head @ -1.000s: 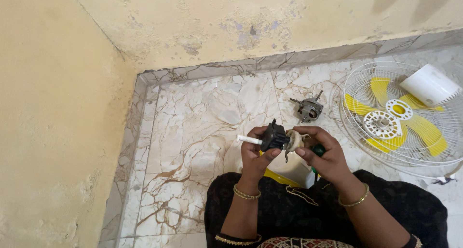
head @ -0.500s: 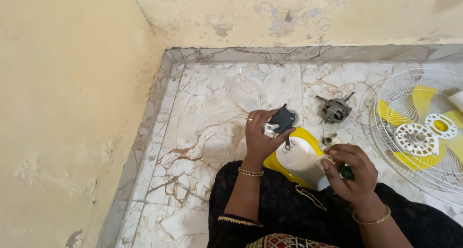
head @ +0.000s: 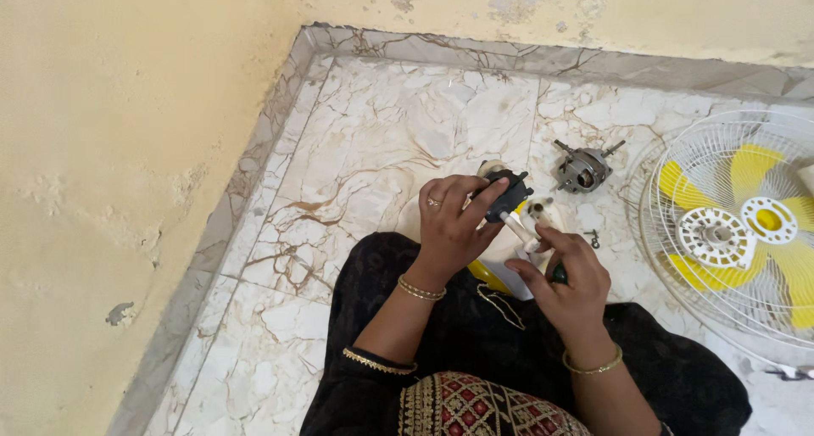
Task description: The person sits on the floor and uses a screwdriver to remove screws from the electric fan's motor housing and base. They separate the motor from the base, then continue to disassemble the base into smaller parts, placing components on the floor.
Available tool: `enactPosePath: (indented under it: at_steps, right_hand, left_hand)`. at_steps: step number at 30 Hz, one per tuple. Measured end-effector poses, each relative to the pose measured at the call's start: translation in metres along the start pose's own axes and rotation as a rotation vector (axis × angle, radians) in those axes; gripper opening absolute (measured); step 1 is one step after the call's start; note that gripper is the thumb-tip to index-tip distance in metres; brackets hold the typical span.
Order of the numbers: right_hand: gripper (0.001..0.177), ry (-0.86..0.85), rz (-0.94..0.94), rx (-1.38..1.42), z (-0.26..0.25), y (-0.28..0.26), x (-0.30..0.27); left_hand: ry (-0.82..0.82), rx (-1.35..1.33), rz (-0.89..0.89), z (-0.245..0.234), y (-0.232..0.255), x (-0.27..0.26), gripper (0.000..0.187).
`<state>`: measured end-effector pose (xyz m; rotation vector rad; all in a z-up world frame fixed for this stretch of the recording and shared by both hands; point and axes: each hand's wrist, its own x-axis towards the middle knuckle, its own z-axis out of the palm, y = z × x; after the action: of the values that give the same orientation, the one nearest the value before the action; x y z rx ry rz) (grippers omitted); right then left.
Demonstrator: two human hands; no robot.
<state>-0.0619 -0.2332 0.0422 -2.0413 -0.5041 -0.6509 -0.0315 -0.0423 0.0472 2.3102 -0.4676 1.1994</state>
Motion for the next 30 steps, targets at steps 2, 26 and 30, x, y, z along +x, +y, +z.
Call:
enactPosePath:
  at_steps: [2,26,30]
  right_hand:
    - [0.042,0.033,-0.046,-0.025,-0.008,-0.002,-0.001]
    - [0.013,0.723,0.16,1.533,-0.112,0.102,-0.014]
    - [0.008,0.704,0.168,1.631,-0.119,0.111,-0.017]
  left_hand:
    - [-0.018,0.03,0.031,-0.004,0.013,0.001,0.061]
    - [-0.29,-1.872,-1.226,0.024,0.005,-0.021,0.051]
    - [-0.301,-1.907,-1.356,0.036,0.016,-0.021,0.055]
